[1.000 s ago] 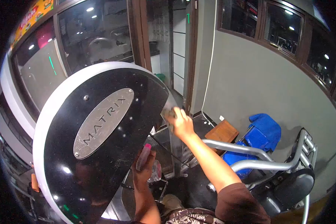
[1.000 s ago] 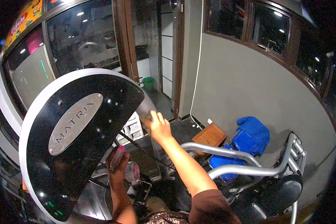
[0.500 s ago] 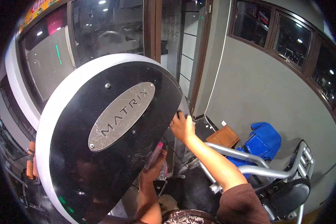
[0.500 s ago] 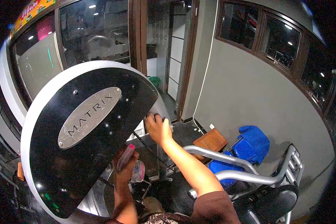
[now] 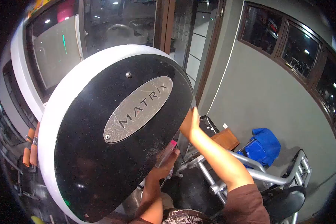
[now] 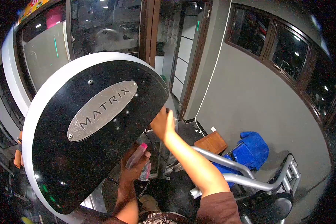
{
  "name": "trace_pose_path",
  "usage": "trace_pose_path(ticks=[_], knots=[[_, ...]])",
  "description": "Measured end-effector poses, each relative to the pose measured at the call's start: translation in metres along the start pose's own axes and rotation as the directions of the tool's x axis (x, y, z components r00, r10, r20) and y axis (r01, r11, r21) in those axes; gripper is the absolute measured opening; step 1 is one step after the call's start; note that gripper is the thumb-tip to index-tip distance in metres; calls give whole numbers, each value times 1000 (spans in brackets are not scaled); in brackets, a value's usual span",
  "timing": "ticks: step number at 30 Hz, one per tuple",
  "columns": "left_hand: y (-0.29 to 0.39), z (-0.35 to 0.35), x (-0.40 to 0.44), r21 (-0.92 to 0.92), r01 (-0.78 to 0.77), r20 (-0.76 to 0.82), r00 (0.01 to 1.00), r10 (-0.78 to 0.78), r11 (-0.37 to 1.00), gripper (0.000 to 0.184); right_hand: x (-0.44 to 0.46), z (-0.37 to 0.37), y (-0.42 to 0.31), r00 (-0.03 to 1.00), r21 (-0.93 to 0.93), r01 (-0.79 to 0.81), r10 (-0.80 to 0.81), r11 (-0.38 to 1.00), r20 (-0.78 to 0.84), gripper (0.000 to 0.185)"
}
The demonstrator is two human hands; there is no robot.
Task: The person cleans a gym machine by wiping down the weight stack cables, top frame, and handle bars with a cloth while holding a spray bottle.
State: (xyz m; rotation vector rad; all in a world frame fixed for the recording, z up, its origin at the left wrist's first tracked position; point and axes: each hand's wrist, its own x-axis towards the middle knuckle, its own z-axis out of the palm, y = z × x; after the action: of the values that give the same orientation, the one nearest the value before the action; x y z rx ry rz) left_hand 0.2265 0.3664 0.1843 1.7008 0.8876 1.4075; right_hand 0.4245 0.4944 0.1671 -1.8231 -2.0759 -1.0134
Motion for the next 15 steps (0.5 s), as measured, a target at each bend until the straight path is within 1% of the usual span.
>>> trace_pose_path(ticks=[1,3,5,7,8,10,13,14,15], knots=[[2,0,0,12,28,-14,1000,-28,1000,25,4,-28,3,997,-9,-39,40,999,64,14],[5,0,-3,33,82,-51,995,-80,996,25,-2,-37,7,997,-64,-18,23,998,76,16],[0,3,-4,-23,76,-75,994,-78,997,26,-39,-9,5,995,-155,97,-100,983,-14,20],[1,0,-5,-49,126,-86,988,-130,991,29,-72,19,0,994,-74,94,-90,993,61,23],[4,-3,-4,-47,175,-81,981,-178,983,31,-87,33,-2,993,-6,85,-84,996,78,21],[2,-5,-6,-4,196,-90,977,-196,981,36,-108,49,-4,991,128,52,-67,990,116,18],[-12,0,-8,63,104,-111,989,-97,993,37,-112,47,6,997,235,73,-80,969,21,18],[-12,2,-6,49,71,-109,992,-65,996,35,-104,31,12,1000,409,-11,22,913,-20,20],[-13,4,-1,32,40,-106,994,-36,999,33,-90,18,23,991,569,-83,129,818,-40,23]])
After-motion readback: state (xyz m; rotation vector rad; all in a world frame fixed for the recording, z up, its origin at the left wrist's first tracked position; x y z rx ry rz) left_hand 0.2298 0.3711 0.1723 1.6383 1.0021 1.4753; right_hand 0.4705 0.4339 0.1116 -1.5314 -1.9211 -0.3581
